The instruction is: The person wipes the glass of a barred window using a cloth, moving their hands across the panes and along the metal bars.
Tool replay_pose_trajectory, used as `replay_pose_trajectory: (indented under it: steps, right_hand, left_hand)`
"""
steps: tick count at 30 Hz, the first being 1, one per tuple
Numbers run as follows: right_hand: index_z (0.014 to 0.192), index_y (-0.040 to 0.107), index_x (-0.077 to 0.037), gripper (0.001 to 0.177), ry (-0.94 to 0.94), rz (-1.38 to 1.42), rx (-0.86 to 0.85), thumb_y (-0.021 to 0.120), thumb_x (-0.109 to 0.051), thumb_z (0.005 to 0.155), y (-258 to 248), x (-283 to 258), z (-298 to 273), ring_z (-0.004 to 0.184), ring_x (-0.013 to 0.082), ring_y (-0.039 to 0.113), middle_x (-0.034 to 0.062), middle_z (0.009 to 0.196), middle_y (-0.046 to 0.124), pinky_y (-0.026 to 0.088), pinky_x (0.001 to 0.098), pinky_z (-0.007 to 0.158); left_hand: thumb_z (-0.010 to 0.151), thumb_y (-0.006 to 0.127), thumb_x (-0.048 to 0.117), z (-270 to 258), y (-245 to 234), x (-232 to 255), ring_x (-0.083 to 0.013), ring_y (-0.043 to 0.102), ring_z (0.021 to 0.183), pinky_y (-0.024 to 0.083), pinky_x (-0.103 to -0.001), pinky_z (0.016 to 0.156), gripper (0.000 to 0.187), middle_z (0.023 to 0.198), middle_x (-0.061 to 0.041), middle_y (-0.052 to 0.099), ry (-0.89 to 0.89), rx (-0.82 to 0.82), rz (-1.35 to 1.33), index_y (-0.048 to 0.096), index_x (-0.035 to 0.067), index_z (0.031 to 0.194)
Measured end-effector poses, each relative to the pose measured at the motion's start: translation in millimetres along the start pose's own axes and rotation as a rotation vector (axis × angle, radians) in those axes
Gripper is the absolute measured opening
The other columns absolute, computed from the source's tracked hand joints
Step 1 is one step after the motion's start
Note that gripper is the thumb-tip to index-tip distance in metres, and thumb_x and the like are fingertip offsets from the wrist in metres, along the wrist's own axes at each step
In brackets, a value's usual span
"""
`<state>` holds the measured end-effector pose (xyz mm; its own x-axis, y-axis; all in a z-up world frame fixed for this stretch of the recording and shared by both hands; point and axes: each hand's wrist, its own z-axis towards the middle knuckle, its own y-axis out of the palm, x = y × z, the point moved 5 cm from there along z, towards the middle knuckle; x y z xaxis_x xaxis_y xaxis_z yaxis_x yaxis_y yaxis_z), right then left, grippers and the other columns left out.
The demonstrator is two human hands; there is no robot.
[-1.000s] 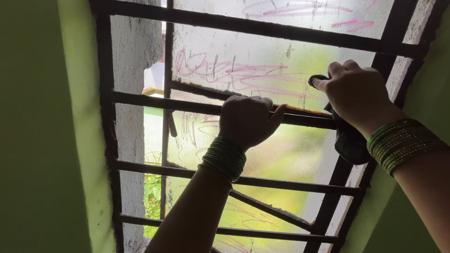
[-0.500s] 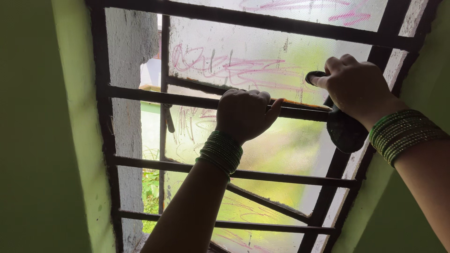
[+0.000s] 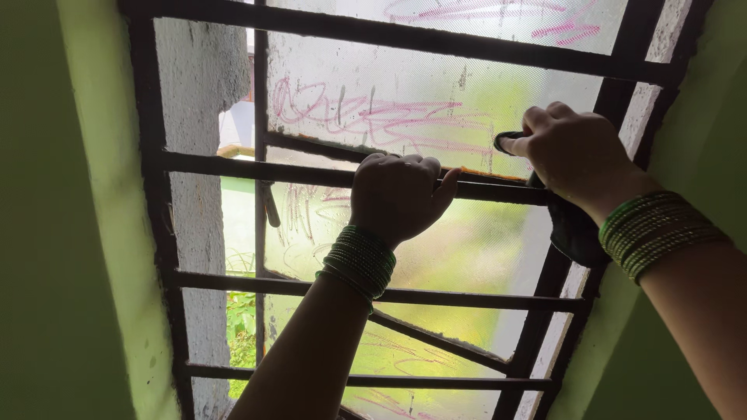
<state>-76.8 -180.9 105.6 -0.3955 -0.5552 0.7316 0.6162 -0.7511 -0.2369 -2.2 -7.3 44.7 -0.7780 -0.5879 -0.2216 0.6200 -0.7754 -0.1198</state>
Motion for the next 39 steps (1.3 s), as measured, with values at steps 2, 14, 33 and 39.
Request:
replay_pose_trajectory:
  steps: [2, 14, 33, 39]
  right_hand:
    - [0.117, 0.076, -0.034, 0.031, 0.022, 0.050, 0.098, 0.065, -0.017, 0.094, 3.8, -1.4, 13.8, 0.108, 0.0166, 0.068, -0.0009, 0.108, 0.068, 0.061, 0.0338, 0.084]
    - [0.116, 0.079, -0.027, 0.024, 0.003, 0.010, 0.215, 0.069, -0.022, 0.095, 9.7, -13.2, 41.7, 0.103, 0.0169, 0.067, 0.0008, 0.101, 0.067, 0.061, 0.0332, 0.081]
    - [0.122, 0.075, -0.033, 0.031, -0.003, -0.028, 0.153, 0.065, -0.024, 0.094, 2.3, -15.1, 19.9, 0.106, 0.0170, 0.068, 0.0003, 0.107, 0.068, 0.061, 0.0333, 0.082]
    - [0.120, 0.077, -0.029, 0.029, 0.008, 0.009, 0.142, 0.067, -0.024, 0.093, 5.7, -24.2, 49.6, 0.107, 0.0188, 0.067, 0.0021, 0.107, 0.068, 0.061, 0.0349, 0.085]
  left_hand:
    - [0.101, 0.054, 0.049, -1.1, -2.6, -0.7, -0.0159, 0.056, 0.042, 0.048, -0.036, 0.053, 0.050, 0.053, 0.000, 0.060, 0.006, 0.028, -0.010, 0.064, 0.017, 0.065]
    - [0.101, 0.054, 0.049, -2.1, 4.4, -2.4, -0.0164, 0.059, 0.043, 0.052, -0.038, 0.056, 0.051, 0.054, 0.000, 0.062, 0.021, -0.009, 0.052, 0.065, 0.016, 0.064]
    - [0.101, 0.056, 0.047, -2.2, 2.5, -2.7, -0.0157, 0.059, 0.043, 0.051, -0.036, 0.056, 0.049, 0.053, 0.001, 0.062, 0.007, 0.025, 0.003, 0.065, 0.017, 0.065]
    - [0.101, 0.056, 0.047, -4.5, 2.5, -3.6, -0.0166, 0.060, 0.044, 0.052, -0.036, 0.057, 0.048, 0.055, 0.000, 0.063, 0.030, 0.057, 0.006, 0.065, 0.017, 0.065]
